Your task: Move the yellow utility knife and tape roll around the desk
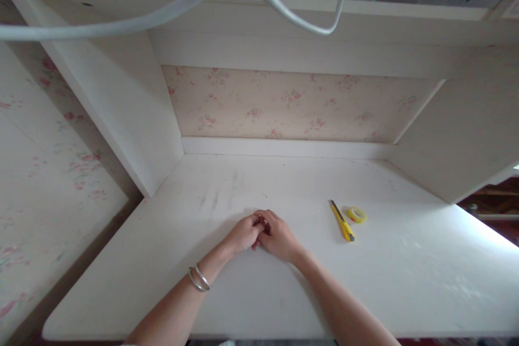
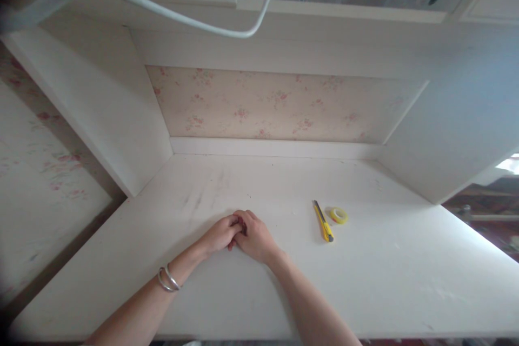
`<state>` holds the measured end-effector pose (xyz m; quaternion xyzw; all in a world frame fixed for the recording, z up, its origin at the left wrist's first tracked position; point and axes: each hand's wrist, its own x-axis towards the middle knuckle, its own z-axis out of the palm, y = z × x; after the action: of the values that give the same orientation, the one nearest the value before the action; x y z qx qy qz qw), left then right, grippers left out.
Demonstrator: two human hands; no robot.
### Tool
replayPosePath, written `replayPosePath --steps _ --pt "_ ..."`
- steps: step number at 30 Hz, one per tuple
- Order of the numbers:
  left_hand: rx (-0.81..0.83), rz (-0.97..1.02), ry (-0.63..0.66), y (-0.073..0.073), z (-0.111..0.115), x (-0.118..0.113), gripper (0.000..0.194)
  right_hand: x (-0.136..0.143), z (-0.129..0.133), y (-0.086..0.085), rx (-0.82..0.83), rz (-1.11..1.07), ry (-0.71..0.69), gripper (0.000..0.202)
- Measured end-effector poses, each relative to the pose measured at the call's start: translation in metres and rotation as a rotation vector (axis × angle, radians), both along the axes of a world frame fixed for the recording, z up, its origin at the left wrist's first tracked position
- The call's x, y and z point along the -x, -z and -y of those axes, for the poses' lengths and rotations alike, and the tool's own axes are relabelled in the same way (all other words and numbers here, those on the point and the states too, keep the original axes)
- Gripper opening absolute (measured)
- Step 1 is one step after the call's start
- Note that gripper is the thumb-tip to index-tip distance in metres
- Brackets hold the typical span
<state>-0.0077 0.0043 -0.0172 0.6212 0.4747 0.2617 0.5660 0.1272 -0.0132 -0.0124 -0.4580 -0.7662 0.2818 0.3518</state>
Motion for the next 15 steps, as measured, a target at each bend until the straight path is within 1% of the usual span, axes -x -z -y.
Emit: replayPosePath --steps 9,15 --pt "-0.038 0.006 0.017 0.0072 -0.0018 0.0005 0.019 0.0000 0.0002 -0.0003 0.002 0.000 0.000 0.050" --pt "-0.049 -0.012 0.035 0.0066 -0.0021 0.0014 0.020 -0.0005 0.0003 -0.0005 -0.006 0.001 -0.005 0.049"
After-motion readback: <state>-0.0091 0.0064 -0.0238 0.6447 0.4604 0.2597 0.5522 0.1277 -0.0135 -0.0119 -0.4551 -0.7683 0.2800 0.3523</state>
